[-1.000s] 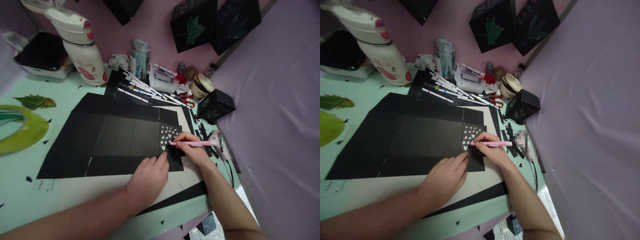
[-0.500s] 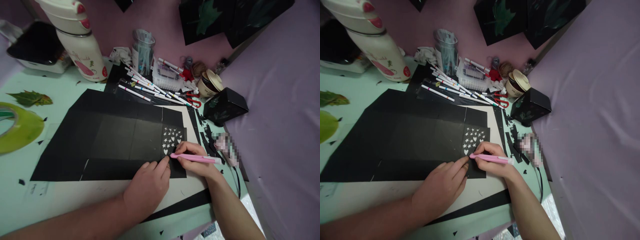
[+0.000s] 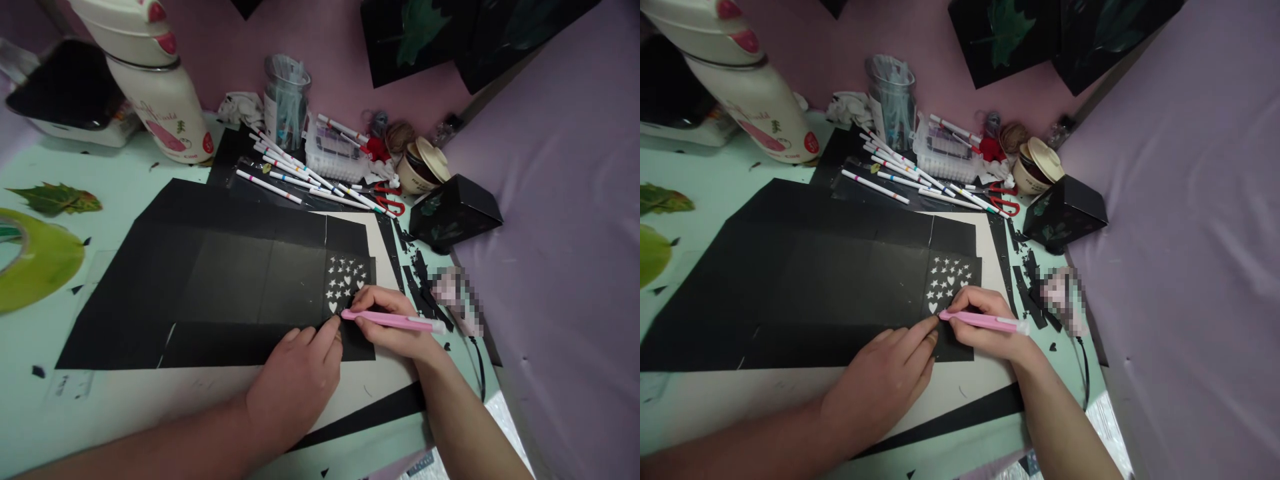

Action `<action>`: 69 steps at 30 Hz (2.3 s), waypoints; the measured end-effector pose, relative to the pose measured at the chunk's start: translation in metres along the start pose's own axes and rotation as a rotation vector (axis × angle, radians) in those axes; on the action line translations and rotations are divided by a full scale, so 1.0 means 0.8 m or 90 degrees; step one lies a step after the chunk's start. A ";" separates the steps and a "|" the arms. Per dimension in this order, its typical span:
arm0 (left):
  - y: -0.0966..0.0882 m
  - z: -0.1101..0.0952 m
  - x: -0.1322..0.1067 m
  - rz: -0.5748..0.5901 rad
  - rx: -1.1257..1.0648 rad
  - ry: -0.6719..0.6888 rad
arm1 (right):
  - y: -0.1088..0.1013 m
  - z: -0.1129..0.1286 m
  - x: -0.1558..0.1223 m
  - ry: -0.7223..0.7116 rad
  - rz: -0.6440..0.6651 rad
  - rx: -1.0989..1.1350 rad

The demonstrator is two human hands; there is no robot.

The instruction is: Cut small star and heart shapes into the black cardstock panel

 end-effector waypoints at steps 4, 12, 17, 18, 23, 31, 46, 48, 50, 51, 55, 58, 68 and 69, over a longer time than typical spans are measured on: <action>0.000 0.001 0.000 0.013 -0.008 -0.005 | 0.000 0.001 0.001 0.001 -0.001 0.007; 0.000 0.001 -0.001 0.024 -0.010 -0.007 | 0.001 0.002 0.002 -0.003 0.000 0.006; 0.000 0.001 0.001 0.040 -0.009 -0.005 | 0.001 0.002 0.002 0.003 -0.004 -0.001; -0.001 0.001 0.001 0.034 -0.008 -0.006 | 0.001 0.002 0.002 0.003 -0.003 -0.002; -0.004 0.001 0.002 -0.004 0.003 -0.026 | 0.001 0.002 0.003 0.023 0.002 -0.002; -0.004 0.002 0.004 -0.004 -0.004 -0.027 | -0.002 -0.001 0.003 0.051 -0.015 -0.008; -0.006 0.002 0.005 -0.027 -0.019 -0.033 | 0.002 -0.003 0.001 0.034 -0.006 0.001; -0.006 0.002 0.005 -0.025 -0.019 -0.034 | 0.002 -0.003 0.001 0.032 -0.009 -0.006; -0.006 0.002 0.004 -0.023 -0.021 -0.033 | 0.002 -0.002 0.002 0.034 -0.013 -0.010; -0.006 0.002 0.004 -0.023 -0.022 -0.033 | 0.002 -0.001 0.003 0.036 -0.013 -0.010; -0.007 0.002 0.004 -0.029 -0.021 -0.029 | 0.000 0.001 0.004 0.044 -0.015 -0.012; -0.008 0.004 0.006 -0.030 -0.020 -0.028 | -0.001 0.001 0.004 0.047 -0.018 -0.010; -0.006 0.003 0.003 -0.058 -0.020 -0.006 | -0.009 -0.007 -0.003 0.060 -0.174 0.020; -0.005 0.003 0.003 -0.061 -0.019 -0.002 | -0.010 -0.005 -0.004 0.065 -0.208 0.020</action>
Point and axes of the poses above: each hand's wrist, its own x-axis towards the middle knuckle, its own y-axis out of the palm, z = x × y, the point moved 3 cm from there along x, towards the middle knuckle, and after that the axes turned 5 degrees about y, right-handed, at the moved point
